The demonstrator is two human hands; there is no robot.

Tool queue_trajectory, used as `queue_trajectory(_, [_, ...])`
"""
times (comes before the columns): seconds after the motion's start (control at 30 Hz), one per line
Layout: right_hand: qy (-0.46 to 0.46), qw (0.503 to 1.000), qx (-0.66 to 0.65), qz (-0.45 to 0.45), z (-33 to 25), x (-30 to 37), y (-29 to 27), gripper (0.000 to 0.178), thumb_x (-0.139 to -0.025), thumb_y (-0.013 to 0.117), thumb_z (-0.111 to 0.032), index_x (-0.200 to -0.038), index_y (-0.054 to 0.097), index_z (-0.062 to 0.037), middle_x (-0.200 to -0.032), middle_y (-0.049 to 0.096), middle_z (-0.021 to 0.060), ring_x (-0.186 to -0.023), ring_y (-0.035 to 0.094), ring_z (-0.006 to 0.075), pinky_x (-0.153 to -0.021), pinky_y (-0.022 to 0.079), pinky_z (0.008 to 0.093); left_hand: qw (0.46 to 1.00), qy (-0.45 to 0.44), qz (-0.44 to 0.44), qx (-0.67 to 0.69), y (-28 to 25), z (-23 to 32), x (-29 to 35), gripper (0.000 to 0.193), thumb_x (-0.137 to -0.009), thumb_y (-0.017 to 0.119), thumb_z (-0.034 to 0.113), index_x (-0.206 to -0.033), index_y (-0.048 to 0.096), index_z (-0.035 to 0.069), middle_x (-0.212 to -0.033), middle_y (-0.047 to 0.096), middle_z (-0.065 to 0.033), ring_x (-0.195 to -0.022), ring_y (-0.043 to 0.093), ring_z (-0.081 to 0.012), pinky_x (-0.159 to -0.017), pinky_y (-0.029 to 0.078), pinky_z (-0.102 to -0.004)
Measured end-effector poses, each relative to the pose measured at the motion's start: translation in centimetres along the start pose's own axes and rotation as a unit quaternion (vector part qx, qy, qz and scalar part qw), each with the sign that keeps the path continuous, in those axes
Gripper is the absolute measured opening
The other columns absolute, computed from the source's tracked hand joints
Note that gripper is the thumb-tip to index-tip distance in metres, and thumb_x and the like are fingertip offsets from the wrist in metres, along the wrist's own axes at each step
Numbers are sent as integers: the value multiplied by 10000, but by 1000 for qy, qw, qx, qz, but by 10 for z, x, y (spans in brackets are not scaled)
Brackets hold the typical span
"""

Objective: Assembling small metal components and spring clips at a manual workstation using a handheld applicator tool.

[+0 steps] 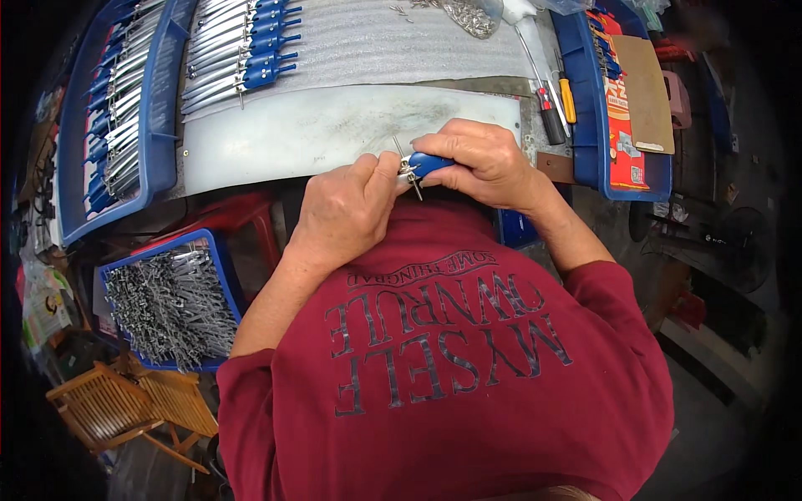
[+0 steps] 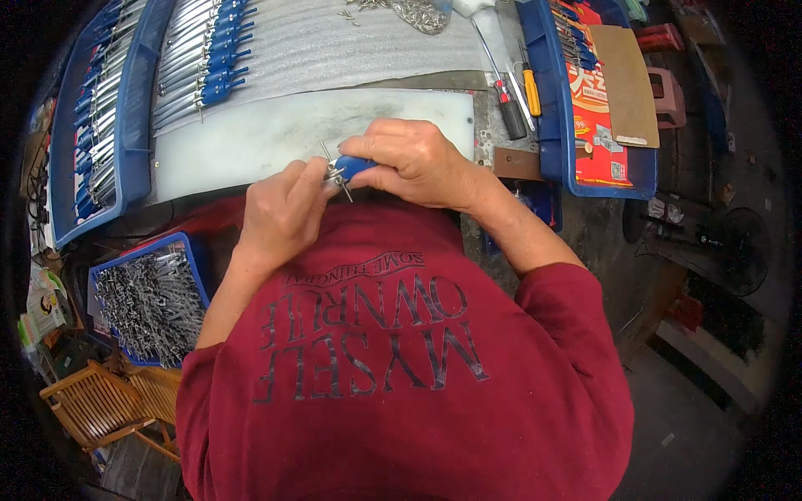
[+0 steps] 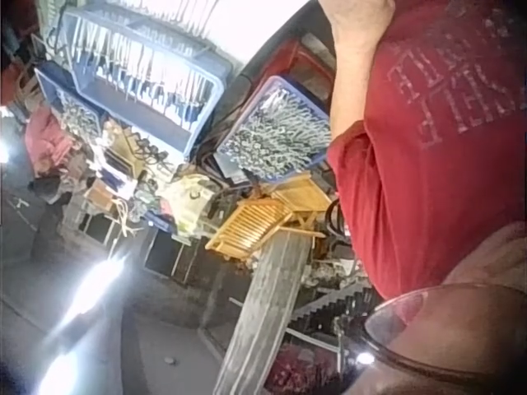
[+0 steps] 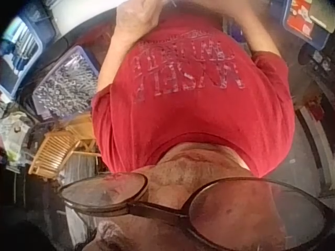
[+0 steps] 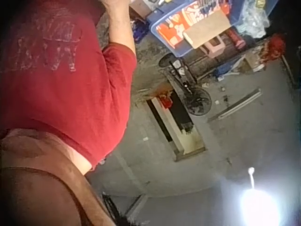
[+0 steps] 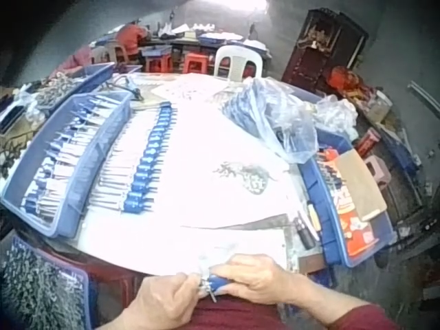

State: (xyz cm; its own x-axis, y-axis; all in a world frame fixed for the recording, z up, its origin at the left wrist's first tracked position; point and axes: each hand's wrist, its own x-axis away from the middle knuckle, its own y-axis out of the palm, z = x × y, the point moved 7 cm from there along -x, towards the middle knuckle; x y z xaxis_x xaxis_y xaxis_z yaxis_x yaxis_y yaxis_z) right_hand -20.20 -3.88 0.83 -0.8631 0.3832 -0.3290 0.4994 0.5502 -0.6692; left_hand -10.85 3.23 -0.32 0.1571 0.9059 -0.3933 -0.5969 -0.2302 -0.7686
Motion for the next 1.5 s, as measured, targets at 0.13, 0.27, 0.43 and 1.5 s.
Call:
queue_trajectory(0.13, [-6,1000,-6,3,-2,-1,-1,311,-605,679,-104,-882,576,-10,-670,542,79,-576,525,190,-498,412,256,1000,3,12,27,-1,0,-1,314,-661,596,40,-945,467,14,-619,440,-98,-458,455,-264,-388,349,-336])
queue_trajectory(0.27, [-4,1000,-7,9,-1,-1,-3,311,-603,681,-107,-878,575,-9,-665,542,78,-573,525,194,-496,411,258,1000,13,-4,-11,-1,0,-2,268,-706,582,129,-914,454,20,-607,430,-66,-473,491,-197,-390,383,-302])
queue_trajectory(0.43, [-30,999,-16,-10,-3,-5,-5,317,-595,686,-115,-867,571,-1,-674,557,83,-584,539,197,-505,419,264,1000,10,-3,0,-2,0,-1,263,-706,581,123,-918,459,25,-605,432,-67,-470,490,-198,-392,385,-303])
queue_trajectory(1.5, [31,999,-30,8,13,-4,-6,332,-605,691,-144,-878,567,-2,-748,588,87,-655,570,196,-560,442,261,1000,-19,13,-18,-4,-4,-5,221,-712,574,113,-883,458,32,-606,441,-79,-435,472,-235,-374,382,-316])
